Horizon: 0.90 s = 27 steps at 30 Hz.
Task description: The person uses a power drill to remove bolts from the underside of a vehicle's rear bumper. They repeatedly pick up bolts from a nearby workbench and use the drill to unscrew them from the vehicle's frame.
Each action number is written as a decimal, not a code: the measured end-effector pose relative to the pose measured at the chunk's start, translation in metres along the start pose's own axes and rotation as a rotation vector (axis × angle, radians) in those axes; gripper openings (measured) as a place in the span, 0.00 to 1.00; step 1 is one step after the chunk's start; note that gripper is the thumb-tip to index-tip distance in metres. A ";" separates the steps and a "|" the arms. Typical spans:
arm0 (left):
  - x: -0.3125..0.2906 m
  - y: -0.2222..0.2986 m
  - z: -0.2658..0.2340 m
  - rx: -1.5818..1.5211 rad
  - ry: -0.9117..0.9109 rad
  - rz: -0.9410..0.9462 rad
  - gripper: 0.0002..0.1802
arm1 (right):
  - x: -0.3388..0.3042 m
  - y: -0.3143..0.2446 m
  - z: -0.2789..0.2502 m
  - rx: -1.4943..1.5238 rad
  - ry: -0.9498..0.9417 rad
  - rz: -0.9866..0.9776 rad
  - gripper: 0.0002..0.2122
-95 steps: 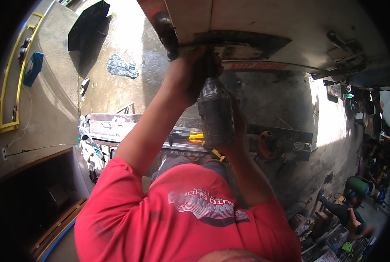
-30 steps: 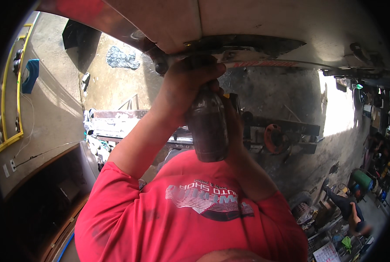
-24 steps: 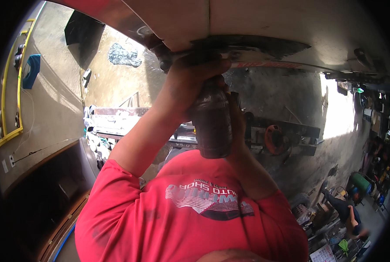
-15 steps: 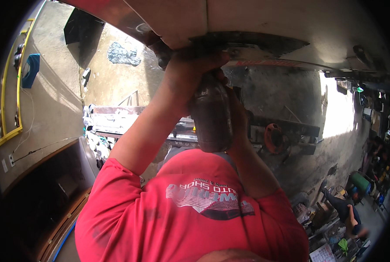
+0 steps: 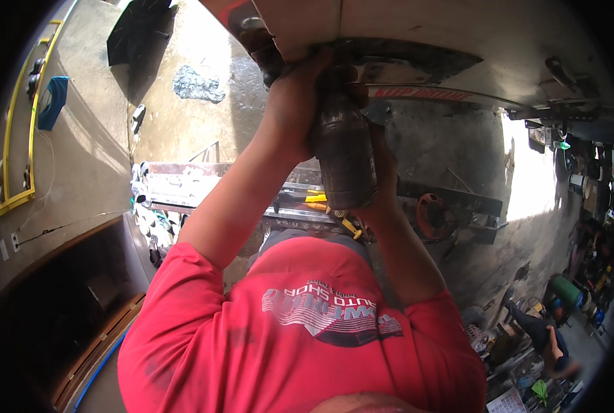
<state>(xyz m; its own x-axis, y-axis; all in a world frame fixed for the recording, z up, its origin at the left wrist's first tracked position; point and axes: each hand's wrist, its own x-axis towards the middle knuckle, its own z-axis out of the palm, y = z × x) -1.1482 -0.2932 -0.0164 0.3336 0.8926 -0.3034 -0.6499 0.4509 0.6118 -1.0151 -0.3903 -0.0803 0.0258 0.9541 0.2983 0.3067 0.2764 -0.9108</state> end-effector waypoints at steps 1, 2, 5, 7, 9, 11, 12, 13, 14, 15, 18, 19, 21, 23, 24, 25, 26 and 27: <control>0.002 -0.001 -0.002 -0.063 -0.025 0.011 0.12 | -0.005 0.005 0.001 0.060 -0.020 0.085 0.34; 0.003 -0.002 -0.005 -0.064 -0.026 0.009 0.12 | -0.005 0.006 0.001 0.067 -0.025 0.089 0.33; 0.007 -0.004 -0.011 -0.072 -0.036 0.003 0.14 | -0.001 0.001 -0.001 -0.020 -0.007 -0.055 0.33; 0.008 -0.005 -0.014 -0.084 -0.051 -0.002 0.14 | -0.006 0.003 0.003 0.225 -0.024 0.158 0.34; 0.004 -0.003 -0.011 -0.067 -0.101 -0.044 0.15 | -0.014 0.008 0.004 0.294 -0.037 0.278 0.34; 0.001 -0.003 -0.013 -0.047 -0.123 -0.057 0.16 | -0.021 0.011 0.002 0.218 -0.046 0.292 0.33; 0.000 -0.006 -0.017 -0.035 -0.119 -0.048 0.16 | -0.023 0.011 0.001 0.192 -0.050 0.298 0.33; -0.001 -0.008 -0.020 -0.022 -0.115 -0.040 0.17 | -0.026 0.007 0.000 0.189 -0.047 0.301 0.32; -0.008 -0.007 -0.018 -0.019 -0.069 -0.049 0.18 | -0.031 0.008 0.000 0.181 -0.052 0.305 0.31; -0.023 -0.010 -0.014 -0.024 -0.028 -0.073 0.19 | -0.037 0.010 -0.001 0.163 -0.049 0.314 0.31; -0.054 -0.018 -0.018 -0.070 -0.031 -0.121 0.21 | -0.072 0.020 -0.005 0.062 -0.116 0.302 0.28; -0.061 -0.020 -0.025 -0.092 -0.052 -0.132 0.22 | -0.077 0.020 -0.008 0.023 -0.145 0.276 0.26; -0.079 -0.021 -0.042 0.029 -0.077 -0.221 0.23 | -0.114 0.044 -0.002 0.136 -0.170 0.338 0.25; -0.095 -0.024 -0.060 0.095 -0.091 -0.286 0.25 | -0.140 0.046 -0.005 0.210 -0.217 0.379 0.24; -0.102 -0.023 -0.068 0.151 -0.117 -0.335 0.29 | -0.151 0.047 -0.003 0.345 -0.234 0.499 0.23; -0.105 -0.024 -0.081 0.158 -0.139 -0.341 0.31 | -0.160 0.045 -0.005 0.413 -0.214 0.531 0.23; -0.113 -0.028 -0.100 0.161 -0.142 -0.338 0.32 | -0.164 0.035 -0.005 0.487 -0.207 0.564 0.22; -0.120 -0.034 -0.122 0.165 -0.140 -0.347 0.33 | -0.171 0.026 -0.006 0.561 -0.187 0.601 0.22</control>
<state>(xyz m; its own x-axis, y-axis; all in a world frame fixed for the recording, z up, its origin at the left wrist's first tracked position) -1.2493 -0.4147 -0.0899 0.6108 0.6733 -0.4168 -0.3682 0.7074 0.6033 -1.0064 -0.5472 -0.1531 -0.1398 0.9470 -0.2893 -0.2288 -0.3152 -0.9211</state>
